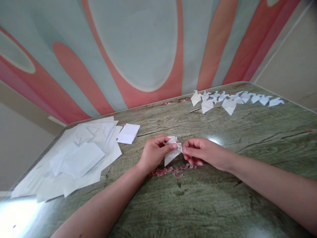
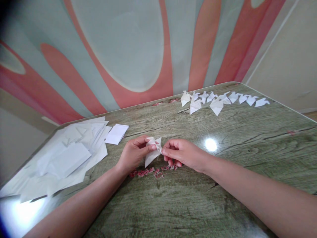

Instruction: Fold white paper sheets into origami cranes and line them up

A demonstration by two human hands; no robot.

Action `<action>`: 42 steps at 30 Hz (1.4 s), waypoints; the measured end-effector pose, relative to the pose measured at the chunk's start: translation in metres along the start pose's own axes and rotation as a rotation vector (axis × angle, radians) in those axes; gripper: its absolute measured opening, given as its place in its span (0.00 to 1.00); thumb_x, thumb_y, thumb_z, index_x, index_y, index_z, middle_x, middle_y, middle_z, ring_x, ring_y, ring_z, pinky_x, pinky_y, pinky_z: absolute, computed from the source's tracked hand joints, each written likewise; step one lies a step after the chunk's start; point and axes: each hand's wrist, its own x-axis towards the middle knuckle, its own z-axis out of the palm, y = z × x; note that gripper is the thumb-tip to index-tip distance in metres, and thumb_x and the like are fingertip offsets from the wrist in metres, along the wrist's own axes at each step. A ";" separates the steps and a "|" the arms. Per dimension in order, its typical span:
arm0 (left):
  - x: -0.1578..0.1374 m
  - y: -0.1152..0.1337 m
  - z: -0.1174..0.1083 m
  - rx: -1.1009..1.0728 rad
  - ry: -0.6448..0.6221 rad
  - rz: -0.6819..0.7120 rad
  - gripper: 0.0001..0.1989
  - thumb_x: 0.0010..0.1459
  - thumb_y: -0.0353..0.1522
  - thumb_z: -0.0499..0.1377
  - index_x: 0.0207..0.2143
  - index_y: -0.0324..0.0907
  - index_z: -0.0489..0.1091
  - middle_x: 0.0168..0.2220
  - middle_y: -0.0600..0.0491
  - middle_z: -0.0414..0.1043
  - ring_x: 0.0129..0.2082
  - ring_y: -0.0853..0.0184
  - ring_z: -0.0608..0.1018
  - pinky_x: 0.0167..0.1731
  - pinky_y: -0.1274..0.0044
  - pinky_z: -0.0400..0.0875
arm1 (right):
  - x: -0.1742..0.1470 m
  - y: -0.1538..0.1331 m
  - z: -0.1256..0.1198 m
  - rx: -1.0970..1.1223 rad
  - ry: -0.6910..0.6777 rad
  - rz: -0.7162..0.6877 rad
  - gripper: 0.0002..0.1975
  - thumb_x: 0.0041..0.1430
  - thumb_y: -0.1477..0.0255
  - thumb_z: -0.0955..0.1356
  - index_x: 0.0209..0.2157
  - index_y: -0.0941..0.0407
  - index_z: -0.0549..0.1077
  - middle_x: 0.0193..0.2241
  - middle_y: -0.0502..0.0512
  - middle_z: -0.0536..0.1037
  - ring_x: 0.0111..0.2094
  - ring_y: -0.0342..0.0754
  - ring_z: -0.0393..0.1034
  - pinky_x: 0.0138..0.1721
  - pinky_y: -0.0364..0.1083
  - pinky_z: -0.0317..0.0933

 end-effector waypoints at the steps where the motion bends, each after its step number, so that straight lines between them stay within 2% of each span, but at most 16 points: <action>1: 0.000 -0.001 0.000 0.016 0.007 -0.006 0.10 0.51 0.36 0.65 0.31 0.36 0.77 0.30 0.53 0.71 0.28 0.71 0.71 0.28 0.81 0.64 | 0.000 0.000 0.001 -0.038 0.025 -0.013 0.14 0.60 0.61 0.67 0.30 0.58 0.67 0.21 0.47 0.72 0.17 0.35 0.58 0.18 0.38 0.50; 3: 0.001 -0.003 0.000 0.022 0.018 -0.026 0.12 0.52 0.38 0.65 0.31 0.36 0.77 0.30 0.52 0.72 0.28 0.71 0.71 0.28 0.81 0.64 | 0.001 0.001 0.002 -0.075 0.059 -0.038 0.14 0.60 0.60 0.66 0.31 0.58 0.67 0.21 0.47 0.72 0.17 0.35 0.58 0.18 0.38 0.52; 8: 0.001 -0.008 0.002 -0.012 0.024 -0.066 0.14 0.51 0.39 0.65 0.32 0.36 0.76 0.29 0.53 0.72 0.27 0.71 0.71 0.26 0.81 0.63 | 0.003 0.005 0.001 -0.022 0.048 -0.055 0.14 0.58 0.60 0.68 0.32 0.58 0.68 0.26 0.50 0.74 0.22 0.37 0.64 0.20 0.38 0.55; 11: 0.000 -0.008 0.003 0.006 0.028 -0.056 0.13 0.51 0.39 0.66 0.31 0.37 0.76 0.28 0.53 0.71 0.27 0.71 0.71 0.25 0.81 0.63 | 0.004 0.008 0.001 -0.056 0.072 -0.069 0.13 0.60 0.61 0.66 0.34 0.58 0.67 0.28 0.52 0.75 0.23 0.39 0.65 0.21 0.39 0.57; 19: 0.001 -0.009 0.004 0.051 0.057 -0.061 0.14 0.49 0.42 0.66 0.29 0.38 0.76 0.25 0.55 0.70 0.24 0.72 0.69 0.23 0.82 0.60 | 0.001 0.001 0.004 -0.406 0.276 -0.219 0.06 0.61 0.67 0.64 0.33 0.55 0.67 0.23 0.47 0.74 0.26 0.42 0.68 0.29 0.42 0.58; 24: 0.000 -0.010 0.005 0.023 0.065 -0.078 0.15 0.49 0.42 0.65 0.30 0.38 0.76 0.26 0.55 0.72 0.24 0.72 0.68 0.23 0.82 0.60 | 0.001 0.001 0.003 -0.381 0.250 -0.229 0.08 0.62 0.66 0.63 0.37 0.55 0.69 0.27 0.48 0.75 0.28 0.42 0.70 0.30 0.42 0.60; 28: 0.000 -0.010 0.007 -0.016 0.069 -0.101 0.15 0.49 0.42 0.66 0.30 0.37 0.76 0.25 0.55 0.71 0.23 0.73 0.68 0.22 0.82 0.60 | 0.001 0.001 0.003 -0.432 0.229 -0.183 0.10 0.63 0.64 0.63 0.34 0.55 0.71 0.26 0.49 0.76 0.29 0.43 0.70 0.31 0.42 0.60; 34: 0.000 -0.010 0.007 0.003 0.041 -0.115 0.16 0.49 0.43 0.66 0.32 0.37 0.76 0.26 0.54 0.73 0.23 0.72 0.70 0.22 0.82 0.61 | -0.002 0.000 0.005 -0.526 0.280 -0.238 0.10 0.64 0.65 0.61 0.31 0.55 0.68 0.25 0.47 0.74 0.25 0.42 0.64 0.26 0.41 0.57; 42: 0.000 -0.007 0.008 0.002 0.052 -0.118 0.15 0.51 0.42 0.65 0.32 0.37 0.76 0.26 0.54 0.73 0.24 0.72 0.69 0.23 0.82 0.61 | -0.001 0.002 0.006 -0.499 0.298 -0.240 0.11 0.65 0.64 0.60 0.32 0.54 0.67 0.25 0.48 0.75 0.25 0.43 0.67 0.27 0.42 0.59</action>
